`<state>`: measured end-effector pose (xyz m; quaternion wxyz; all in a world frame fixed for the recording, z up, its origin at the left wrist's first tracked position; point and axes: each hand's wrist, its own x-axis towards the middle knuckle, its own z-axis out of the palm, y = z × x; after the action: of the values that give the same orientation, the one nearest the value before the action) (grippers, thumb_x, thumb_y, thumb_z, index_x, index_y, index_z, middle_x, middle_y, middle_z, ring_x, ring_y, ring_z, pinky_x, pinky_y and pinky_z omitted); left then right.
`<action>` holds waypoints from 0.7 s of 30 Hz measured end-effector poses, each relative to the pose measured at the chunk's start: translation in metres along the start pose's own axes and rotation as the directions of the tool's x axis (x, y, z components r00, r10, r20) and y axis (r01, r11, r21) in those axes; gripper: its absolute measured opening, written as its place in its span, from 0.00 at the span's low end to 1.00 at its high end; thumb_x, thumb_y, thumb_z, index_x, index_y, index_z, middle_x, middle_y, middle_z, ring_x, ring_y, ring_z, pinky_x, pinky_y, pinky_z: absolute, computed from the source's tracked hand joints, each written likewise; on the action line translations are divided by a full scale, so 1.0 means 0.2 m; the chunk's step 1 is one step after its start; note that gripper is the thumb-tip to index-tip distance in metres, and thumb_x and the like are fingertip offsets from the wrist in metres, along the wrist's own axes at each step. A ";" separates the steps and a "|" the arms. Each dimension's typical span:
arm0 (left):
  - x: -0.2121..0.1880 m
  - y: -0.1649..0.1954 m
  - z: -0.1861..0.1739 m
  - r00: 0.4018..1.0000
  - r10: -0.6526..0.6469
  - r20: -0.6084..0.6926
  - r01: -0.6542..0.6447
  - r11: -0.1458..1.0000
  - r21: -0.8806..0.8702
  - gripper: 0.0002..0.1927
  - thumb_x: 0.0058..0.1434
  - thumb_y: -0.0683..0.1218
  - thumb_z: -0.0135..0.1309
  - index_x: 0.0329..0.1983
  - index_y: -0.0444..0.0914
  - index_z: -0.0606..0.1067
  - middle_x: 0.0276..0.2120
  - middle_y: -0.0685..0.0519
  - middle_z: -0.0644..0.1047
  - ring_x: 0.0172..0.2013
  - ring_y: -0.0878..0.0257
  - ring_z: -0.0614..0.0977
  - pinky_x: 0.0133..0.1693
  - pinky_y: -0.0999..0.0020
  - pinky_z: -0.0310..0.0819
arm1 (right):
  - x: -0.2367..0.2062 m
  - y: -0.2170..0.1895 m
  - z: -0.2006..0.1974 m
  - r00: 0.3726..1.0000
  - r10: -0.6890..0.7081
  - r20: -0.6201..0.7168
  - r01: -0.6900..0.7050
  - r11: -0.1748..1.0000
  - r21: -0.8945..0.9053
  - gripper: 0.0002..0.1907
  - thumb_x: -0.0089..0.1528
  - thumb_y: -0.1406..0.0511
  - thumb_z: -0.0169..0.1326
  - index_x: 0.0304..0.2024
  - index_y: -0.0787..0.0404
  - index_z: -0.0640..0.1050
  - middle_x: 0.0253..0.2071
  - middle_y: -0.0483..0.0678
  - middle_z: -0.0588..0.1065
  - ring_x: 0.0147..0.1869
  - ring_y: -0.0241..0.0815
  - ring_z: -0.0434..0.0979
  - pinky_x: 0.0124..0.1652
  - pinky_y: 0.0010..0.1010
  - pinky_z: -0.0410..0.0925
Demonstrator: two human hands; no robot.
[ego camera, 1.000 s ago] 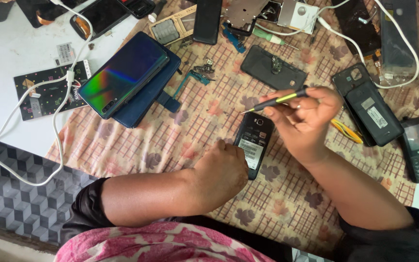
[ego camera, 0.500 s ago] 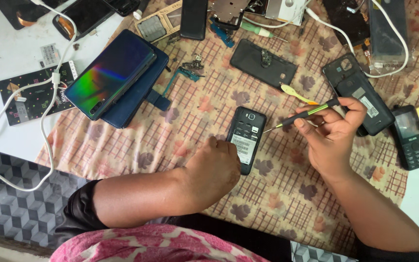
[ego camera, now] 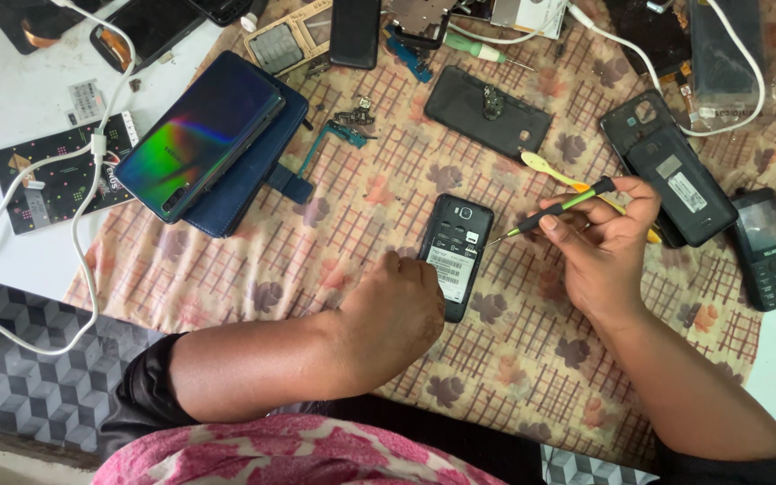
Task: The person uses a screwdriver to unscrew the back cover of a small feature phone, then removes the back cover and battery. They then pick up a smartphone, unscrew its rear section, and continue working on the opened phone with the screwdriver.
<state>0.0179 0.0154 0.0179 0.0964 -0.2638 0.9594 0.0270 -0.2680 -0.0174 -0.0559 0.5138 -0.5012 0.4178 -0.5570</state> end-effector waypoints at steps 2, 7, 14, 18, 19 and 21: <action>0.00 0.00 0.00 1.000 0.001 -0.003 -0.001 1.000 0.000 0.15 0.51 0.46 0.55 0.38 0.32 0.81 0.37 0.42 0.77 0.40 0.51 0.77 0.41 0.55 0.71 | 0.00 0.00 0.00 1.000 0.005 -0.010 -0.005 1.000 -0.011 0.32 0.69 0.81 0.53 0.64 0.53 0.53 0.52 0.62 0.76 0.54 0.47 0.81 0.56 0.41 0.77; 0.00 0.00 0.00 1.000 0.006 0.000 -0.006 1.000 -0.019 0.14 0.51 0.45 0.55 0.38 0.33 0.81 0.36 0.43 0.77 0.40 0.51 0.77 0.41 0.55 0.71 | 0.00 0.01 0.00 1.000 0.015 0.007 -0.015 1.000 0.003 0.31 0.69 0.81 0.53 0.62 0.53 0.53 0.54 0.62 0.76 0.55 0.50 0.81 0.56 0.41 0.77; 0.01 0.01 0.02 1.000 -0.002 -0.024 0.002 1.000 -0.006 0.15 0.51 0.46 0.55 0.38 0.33 0.81 0.37 0.42 0.77 0.40 0.50 0.78 0.42 0.54 0.72 | 0.00 0.01 0.00 1.000 0.022 0.010 -0.022 1.000 0.006 0.31 0.69 0.81 0.53 0.62 0.53 0.53 0.52 0.62 0.76 0.56 0.52 0.82 0.57 0.42 0.77; 0.00 0.01 0.02 1.000 -0.007 -0.027 0.006 1.000 -0.021 0.14 0.51 0.46 0.54 0.38 0.34 0.81 0.36 0.42 0.77 0.40 0.50 0.78 0.43 0.54 0.72 | 0.00 0.01 0.00 1.000 0.018 0.015 -0.018 1.000 -0.007 0.31 0.69 0.81 0.53 0.63 0.53 0.53 0.52 0.63 0.76 0.54 0.51 0.81 0.57 0.41 0.76; 0.00 0.01 0.01 1.000 -0.007 -0.020 0.007 1.000 -0.019 0.14 0.51 0.46 0.55 0.38 0.33 0.81 0.37 0.42 0.77 0.40 0.50 0.78 0.43 0.54 0.72 | 0.00 0.01 0.00 1.000 0.021 0.014 -0.021 1.000 -0.006 0.31 0.69 0.81 0.53 0.62 0.53 0.53 0.53 0.63 0.76 0.55 0.51 0.82 0.56 0.41 0.77; 0.00 0.01 0.01 1.000 -0.009 -0.004 0.009 1.000 -0.014 0.14 0.51 0.46 0.55 0.38 0.33 0.80 0.37 0.42 0.77 0.40 0.50 0.78 0.42 0.54 0.72 | 0.00 0.01 -0.01 1.000 0.027 0.014 -0.027 1.000 -0.002 0.31 0.69 0.80 0.53 0.62 0.53 0.52 0.55 0.62 0.76 0.56 0.52 0.82 0.56 0.41 0.77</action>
<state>0.0168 0.0161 0.0160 0.0926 -0.2691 0.9581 0.0328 -0.2690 -0.0177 -0.0577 0.5235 -0.5000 0.4216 -0.5461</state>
